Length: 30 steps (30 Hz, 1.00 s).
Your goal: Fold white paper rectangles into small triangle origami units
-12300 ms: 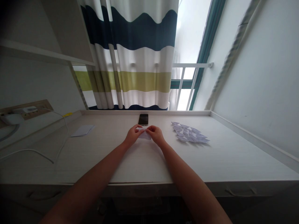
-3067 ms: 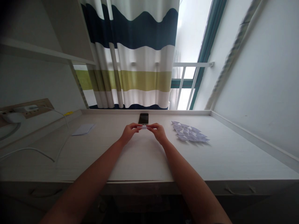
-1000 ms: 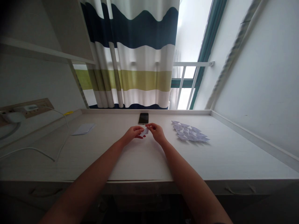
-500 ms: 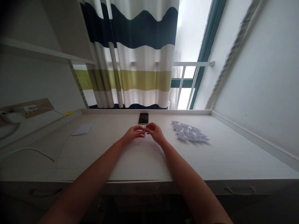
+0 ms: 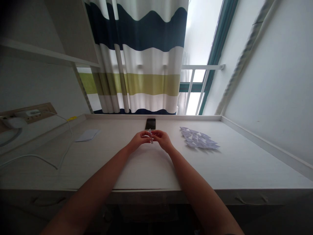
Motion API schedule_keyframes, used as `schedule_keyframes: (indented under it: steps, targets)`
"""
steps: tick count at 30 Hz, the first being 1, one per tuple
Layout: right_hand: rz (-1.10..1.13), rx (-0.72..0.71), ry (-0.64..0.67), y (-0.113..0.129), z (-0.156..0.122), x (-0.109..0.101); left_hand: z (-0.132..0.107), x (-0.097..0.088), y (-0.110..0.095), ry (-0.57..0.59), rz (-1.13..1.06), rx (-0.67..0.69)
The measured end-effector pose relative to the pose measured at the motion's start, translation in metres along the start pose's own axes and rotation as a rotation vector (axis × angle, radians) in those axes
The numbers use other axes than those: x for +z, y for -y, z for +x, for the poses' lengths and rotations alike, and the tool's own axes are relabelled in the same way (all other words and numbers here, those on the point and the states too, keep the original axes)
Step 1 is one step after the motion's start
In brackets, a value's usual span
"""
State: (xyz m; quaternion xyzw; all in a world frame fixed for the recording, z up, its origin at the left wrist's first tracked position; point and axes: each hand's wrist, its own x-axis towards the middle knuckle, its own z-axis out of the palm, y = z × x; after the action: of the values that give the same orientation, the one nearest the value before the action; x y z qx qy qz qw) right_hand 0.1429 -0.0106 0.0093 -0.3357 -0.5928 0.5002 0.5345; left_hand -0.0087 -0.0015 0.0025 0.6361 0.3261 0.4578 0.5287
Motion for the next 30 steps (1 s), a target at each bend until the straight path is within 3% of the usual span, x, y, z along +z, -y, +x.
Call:
schedule_keyframes:
  steps: [22, 26, 30]
  targets:
    - [-0.115, -0.051, -0.005, -0.008, 0.003, -0.002, 0.001, -0.002, 0.003, 0.026, -0.106, -0.018]
    - [-0.202, -0.080, -0.016, -0.012, 0.004, -0.004, 0.002, -0.004, 0.004, -0.033, -0.094, -0.046]
    - [-0.384, -0.158, -0.101, -0.015, 0.004, -0.004, 0.003, -0.002, 0.004, -0.002, -0.088, -0.034]
